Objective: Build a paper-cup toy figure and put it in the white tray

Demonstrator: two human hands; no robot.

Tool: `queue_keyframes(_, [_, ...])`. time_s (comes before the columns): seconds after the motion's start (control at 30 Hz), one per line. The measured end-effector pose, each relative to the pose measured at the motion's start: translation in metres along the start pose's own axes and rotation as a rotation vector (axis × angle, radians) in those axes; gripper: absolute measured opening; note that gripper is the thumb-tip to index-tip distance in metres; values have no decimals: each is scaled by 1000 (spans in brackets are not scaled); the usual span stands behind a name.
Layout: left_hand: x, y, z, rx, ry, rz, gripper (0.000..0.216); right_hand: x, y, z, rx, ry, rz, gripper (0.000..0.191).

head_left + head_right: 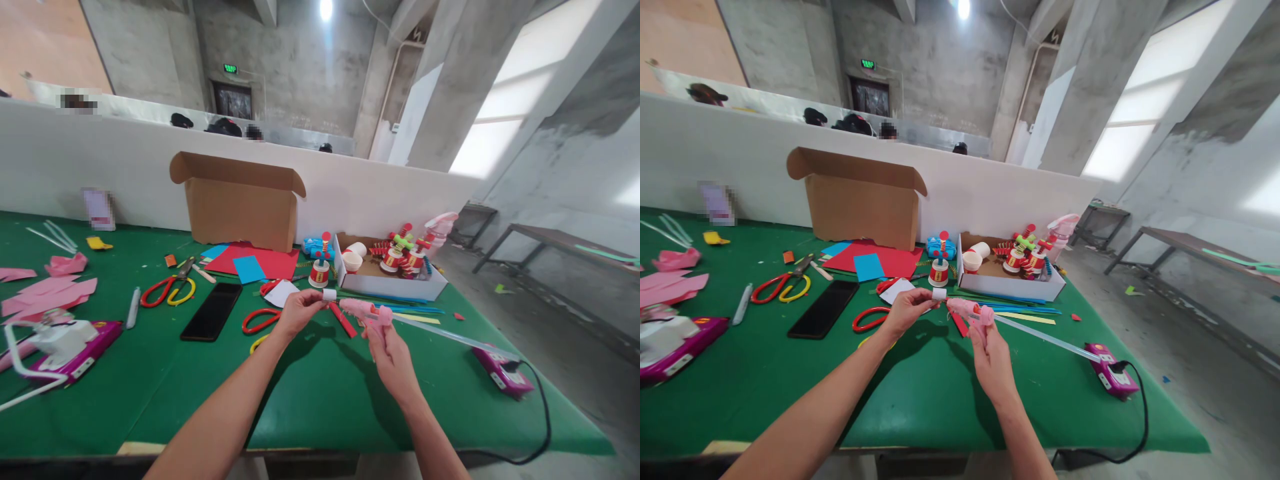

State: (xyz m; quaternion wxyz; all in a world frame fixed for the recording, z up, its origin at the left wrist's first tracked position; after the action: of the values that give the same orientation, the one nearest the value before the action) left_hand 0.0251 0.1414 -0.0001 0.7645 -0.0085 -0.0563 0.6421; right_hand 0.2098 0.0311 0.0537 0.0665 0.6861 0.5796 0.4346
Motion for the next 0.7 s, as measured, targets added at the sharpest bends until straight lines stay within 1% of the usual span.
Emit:
queue_keyframes(0.33, [-1, -1, 1, -6, -3, 0, 21, 1, 1, -3, -44, 46, -4, 42])
queue_keyframes(0.7, [0, 0, 0, -8, 14, 2, 19, 2, -1, -3, -91, 72, -8, 46])
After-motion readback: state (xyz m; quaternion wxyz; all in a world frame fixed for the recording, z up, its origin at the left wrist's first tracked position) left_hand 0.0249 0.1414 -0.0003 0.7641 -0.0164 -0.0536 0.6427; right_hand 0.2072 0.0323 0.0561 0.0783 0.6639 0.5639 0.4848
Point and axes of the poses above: each hand's wrist, its own x-axis towards the middle knuckle, its own y-axis out of the back of the hand, z = x × y, the point moved 10 cm from there along x, towards the middle knuckle, and after that the axes turned 10 degrees about y, right-handed, at the moved point
